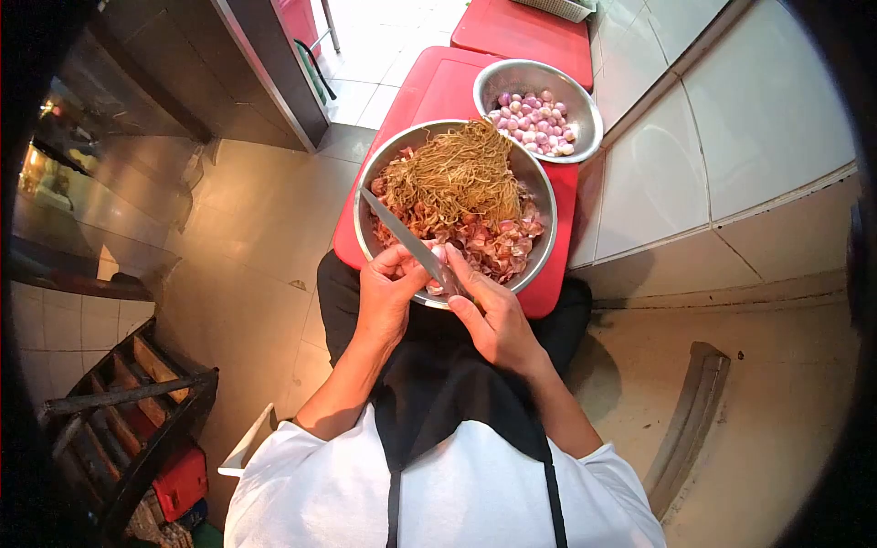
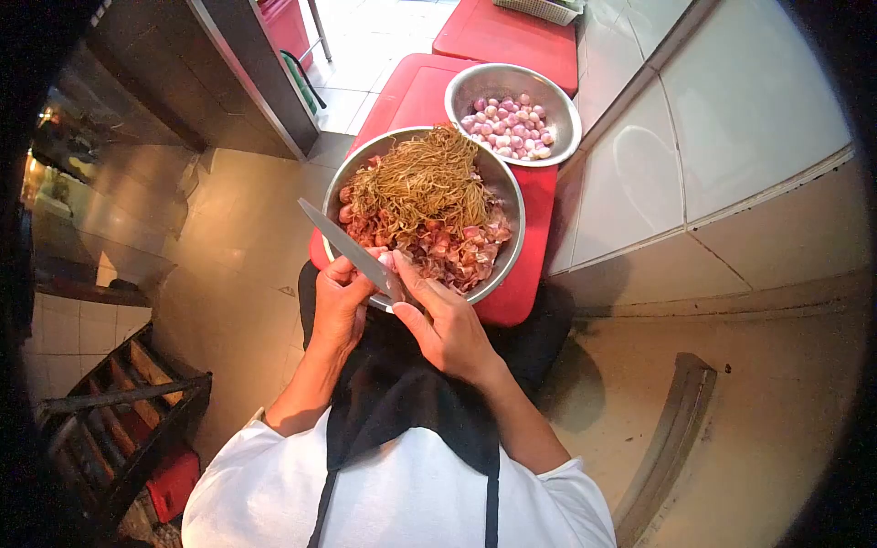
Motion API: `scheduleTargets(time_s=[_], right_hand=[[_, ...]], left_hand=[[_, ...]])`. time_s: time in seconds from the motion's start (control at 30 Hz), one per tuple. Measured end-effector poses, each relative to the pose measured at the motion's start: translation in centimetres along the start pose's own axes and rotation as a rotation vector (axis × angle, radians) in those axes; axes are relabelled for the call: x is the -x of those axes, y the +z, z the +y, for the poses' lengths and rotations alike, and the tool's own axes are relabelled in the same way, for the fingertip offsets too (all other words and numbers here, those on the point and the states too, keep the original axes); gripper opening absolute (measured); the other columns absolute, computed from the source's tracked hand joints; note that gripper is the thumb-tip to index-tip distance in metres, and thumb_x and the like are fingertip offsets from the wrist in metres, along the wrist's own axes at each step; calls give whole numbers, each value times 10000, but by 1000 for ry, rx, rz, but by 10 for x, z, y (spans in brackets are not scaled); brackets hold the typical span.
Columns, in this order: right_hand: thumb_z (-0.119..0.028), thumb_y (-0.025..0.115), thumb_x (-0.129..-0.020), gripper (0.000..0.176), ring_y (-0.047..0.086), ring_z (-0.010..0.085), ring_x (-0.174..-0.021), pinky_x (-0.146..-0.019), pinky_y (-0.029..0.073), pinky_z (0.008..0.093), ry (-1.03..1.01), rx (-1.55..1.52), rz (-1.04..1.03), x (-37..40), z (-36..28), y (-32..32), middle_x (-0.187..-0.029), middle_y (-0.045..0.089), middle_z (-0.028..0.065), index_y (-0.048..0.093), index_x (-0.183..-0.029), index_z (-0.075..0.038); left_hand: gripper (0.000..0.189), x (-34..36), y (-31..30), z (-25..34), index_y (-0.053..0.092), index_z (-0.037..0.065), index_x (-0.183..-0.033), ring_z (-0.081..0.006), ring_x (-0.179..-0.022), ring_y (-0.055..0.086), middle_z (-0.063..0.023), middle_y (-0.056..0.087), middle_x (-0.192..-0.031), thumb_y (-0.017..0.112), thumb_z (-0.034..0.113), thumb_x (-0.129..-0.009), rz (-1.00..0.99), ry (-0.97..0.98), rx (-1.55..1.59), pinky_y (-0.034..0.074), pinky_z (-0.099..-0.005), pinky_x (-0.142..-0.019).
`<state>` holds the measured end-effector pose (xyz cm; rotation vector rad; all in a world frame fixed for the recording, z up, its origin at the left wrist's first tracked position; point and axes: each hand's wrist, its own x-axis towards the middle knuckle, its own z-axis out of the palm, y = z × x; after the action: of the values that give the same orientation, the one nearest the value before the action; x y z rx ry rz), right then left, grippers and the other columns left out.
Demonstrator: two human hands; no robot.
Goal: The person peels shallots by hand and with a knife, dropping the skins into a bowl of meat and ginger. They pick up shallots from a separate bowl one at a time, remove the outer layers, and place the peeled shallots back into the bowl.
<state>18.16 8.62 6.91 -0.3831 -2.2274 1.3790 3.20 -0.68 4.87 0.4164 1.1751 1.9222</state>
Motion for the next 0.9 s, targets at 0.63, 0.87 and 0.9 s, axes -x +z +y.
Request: scheduleTargets(time_s=[0.63, 0.87, 0.9], right_hand=[[-144, 505, -1031, 541, 639, 215, -1115, -952, 476, 312, 421, -256, -45, 3, -10, -16, -1300, 638, 175, 369, -1537, -10], [-162, 604, -985, 604, 603, 378, -1217, -1034, 447, 394, 74, -9, -65, 4, -3, -15, -1363, 591, 237, 383, -1523, -1], [-165, 602, -987, 599, 604, 378, -1215, -1032, 447, 394, 65, -6, -68, 4, -3, -15, -1360, 592, 239, 387, -1522, -2]], left_hand=[[288, -2, -3, -3, 675, -47, -1190, -143, -919, 702, -114, 739, -1067, 707, 16, -911, -33, -69, 70, 565, -271, -820], [297, 0, 2, 2, 685, -49, -1183, -142, -894, 702, -111, 732, -1061, 724, 70, -914, -43, -76, 73, 574, -275, -810], [299, 0, 1, 0, 688, -48, -1181, -140, -888, 702, -109, 732, -1058, 729, 78, -912, -45, -86, 78, 574, -273, -797]])
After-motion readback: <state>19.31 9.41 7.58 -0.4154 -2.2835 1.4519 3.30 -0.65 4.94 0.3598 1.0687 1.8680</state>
